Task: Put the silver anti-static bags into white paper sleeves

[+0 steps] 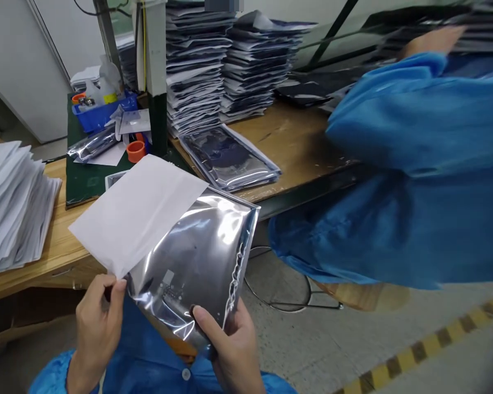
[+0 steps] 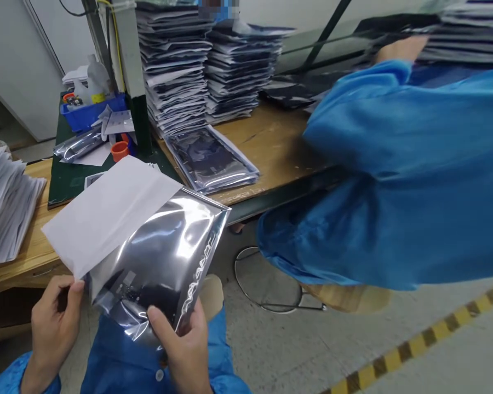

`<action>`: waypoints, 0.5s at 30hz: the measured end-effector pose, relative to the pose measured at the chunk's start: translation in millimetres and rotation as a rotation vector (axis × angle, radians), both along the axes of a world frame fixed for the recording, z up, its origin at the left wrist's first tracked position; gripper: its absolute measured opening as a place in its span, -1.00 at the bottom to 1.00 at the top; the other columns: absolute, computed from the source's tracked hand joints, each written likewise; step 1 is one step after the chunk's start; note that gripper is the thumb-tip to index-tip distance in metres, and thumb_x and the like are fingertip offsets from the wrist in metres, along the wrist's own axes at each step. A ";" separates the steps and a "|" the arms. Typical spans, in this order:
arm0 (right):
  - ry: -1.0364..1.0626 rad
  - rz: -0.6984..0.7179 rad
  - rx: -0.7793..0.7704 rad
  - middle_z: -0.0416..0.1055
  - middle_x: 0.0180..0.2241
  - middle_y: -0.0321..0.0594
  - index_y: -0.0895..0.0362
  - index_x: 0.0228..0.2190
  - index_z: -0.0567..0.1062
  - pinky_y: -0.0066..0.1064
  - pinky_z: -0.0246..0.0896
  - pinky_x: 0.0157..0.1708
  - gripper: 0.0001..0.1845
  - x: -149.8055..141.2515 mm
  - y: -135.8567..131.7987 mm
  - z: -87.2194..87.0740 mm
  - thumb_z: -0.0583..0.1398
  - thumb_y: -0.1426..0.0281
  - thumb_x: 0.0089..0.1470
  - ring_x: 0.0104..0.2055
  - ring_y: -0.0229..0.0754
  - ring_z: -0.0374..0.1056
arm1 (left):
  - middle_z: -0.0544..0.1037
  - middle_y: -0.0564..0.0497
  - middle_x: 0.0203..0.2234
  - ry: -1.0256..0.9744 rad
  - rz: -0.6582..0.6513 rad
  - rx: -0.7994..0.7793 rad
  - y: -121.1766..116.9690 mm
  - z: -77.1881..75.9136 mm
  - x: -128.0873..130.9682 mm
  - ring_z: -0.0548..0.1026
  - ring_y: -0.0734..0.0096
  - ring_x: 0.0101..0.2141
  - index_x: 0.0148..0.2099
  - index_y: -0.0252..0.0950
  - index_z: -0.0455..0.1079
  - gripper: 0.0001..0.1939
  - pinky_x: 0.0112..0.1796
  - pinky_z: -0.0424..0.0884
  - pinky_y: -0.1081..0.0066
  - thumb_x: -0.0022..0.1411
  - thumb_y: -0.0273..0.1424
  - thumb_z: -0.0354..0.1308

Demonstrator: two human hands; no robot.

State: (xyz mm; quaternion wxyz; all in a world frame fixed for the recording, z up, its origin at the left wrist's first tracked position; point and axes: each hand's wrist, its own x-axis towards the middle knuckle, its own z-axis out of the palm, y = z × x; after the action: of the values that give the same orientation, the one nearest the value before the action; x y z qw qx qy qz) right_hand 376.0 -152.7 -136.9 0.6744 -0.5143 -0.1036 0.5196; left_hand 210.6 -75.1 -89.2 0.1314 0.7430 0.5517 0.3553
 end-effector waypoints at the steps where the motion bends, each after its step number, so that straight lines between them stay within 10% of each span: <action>1: 0.009 0.002 0.000 0.63 -0.30 -0.17 0.10 -0.01 0.35 -0.32 0.49 -0.33 -0.36 -2.0 1.3 -0.1 0.40 0.31 -0.14 -0.29 -0.05 0.55 | 0.36 0.11 -0.58 -0.003 -0.038 0.018 -4.3 -3.4 1.4 0.32 0.44 -0.56 -0.38 -0.20 0.29 -0.86 -0.47 0.24 0.44 0.27 -0.42 0.04; 6: -0.068 -0.057 -0.061 0.61 -0.25 -0.17 0.09 -0.08 0.40 -0.30 0.49 -0.25 -0.40 -14.4 3.0 2.2 0.41 0.30 -0.20 -0.22 -0.03 0.54 | 0.42 0.06 -0.58 -0.062 -0.224 -0.102 -29.6 -26.2 -1.8 0.36 0.41 -0.54 -0.38 -0.18 0.36 -0.85 -0.45 0.29 0.41 0.27 -0.40 0.06; 12: -0.097 -0.089 -0.090 0.61 -0.32 -0.21 0.05 -0.01 0.36 -0.31 0.50 -0.28 -0.25 -46.7 -23.2 -8.4 0.44 0.25 -0.29 -0.30 -0.03 0.55 | 0.46 0.05 -0.46 -0.880 0.223 -0.343 -39.4 -22.7 -7.0 0.44 0.35 -0.44 -0.27 -0.14 0.30 -0.60 -0.46 0.41 0.39 0.14 0.09 0.04; 15: -0.092 0.069 -0.103 0.62 -0.39 -0.25 -0.01 -0.02 0.40 -0.23 0.54 -0.33 -0.23 -65.7 -49.2 -26.2 0.44 0.17 -0.32 -0.39 0.01 0.56 | 0.56 -0.07 -0.26 -0.921 0.336 -0.602 -38.8 -15.3 -12.3 0.53 0.11 -0.23 -0.07 -0.14 0.33 -0.25 -0.36 0.52 0.23 -0.03 0.33 -0.12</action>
State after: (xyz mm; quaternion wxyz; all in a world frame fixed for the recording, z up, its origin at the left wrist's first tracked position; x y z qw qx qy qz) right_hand 310.3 -202.0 -163.2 0.6232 -0.5679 -0.1251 0.5228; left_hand 198.3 -113.9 -104.5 0.5055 0.3437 0.6249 0.4857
